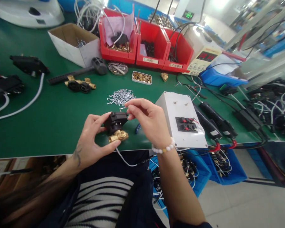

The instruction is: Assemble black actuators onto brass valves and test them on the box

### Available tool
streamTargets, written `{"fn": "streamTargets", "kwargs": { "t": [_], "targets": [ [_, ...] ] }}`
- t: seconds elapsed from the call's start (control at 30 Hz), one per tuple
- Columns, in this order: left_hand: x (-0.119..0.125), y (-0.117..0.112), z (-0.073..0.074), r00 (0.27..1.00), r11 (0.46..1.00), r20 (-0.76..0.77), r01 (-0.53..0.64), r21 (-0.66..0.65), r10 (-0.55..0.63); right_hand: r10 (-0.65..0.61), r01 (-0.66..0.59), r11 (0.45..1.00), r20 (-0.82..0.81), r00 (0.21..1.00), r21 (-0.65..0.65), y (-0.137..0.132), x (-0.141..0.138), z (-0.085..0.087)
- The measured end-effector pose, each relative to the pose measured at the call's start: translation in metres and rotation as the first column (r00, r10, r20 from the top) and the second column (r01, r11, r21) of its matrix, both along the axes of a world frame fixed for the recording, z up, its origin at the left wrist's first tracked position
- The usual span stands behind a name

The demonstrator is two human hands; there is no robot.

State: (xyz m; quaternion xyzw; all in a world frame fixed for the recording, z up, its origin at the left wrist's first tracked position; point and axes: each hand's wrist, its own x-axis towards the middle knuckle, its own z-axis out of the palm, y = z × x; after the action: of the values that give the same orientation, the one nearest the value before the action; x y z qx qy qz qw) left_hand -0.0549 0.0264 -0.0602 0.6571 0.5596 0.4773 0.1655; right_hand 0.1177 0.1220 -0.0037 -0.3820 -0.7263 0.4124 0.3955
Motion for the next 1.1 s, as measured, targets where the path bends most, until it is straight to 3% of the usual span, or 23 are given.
{"fn": "streamTargets", "kwargs": {
  "t": [0.2,0.47,0.7,0.97,1.1],
  "targets": [
    [0.006,0.009,-0.001,0.999,0.999,-0.04,-0.014,0.04,0.016,0.071,-0.078,0.996,0.129,0.989,0.049,-0.025,0.003,0.008],
    [0.005,0.009,-0.002,0.997,0.997,-0.073,0.016,0.08,-0.011,0.02,-0.078,0.975,0.27,0.963,0.208,-0.025,-0.002,0.006],
    [0.005,0.009,-0.001,0.996,0.998,-0.089,0.025,0.065,-0.019,0.057,-0.137,0.967,0.34,0.939,0.216,-0.023,-0.001,0.013],
    [0.005,0.008,-0.002,0.997,0.998,-0.072,0.021,0.067,-0.016,0.087,-0.164,0.948,0.275,0.958,0.272,-0.025,-0.006,0.006],
    [0.004,0.007,-0.003,0.996,0.995,-0.088,0.031,0.09,-0.023,0.059,-0.114,0.968,0.239,0.969,0.225,-0.031,-0.01,0.001]
  ]
}}
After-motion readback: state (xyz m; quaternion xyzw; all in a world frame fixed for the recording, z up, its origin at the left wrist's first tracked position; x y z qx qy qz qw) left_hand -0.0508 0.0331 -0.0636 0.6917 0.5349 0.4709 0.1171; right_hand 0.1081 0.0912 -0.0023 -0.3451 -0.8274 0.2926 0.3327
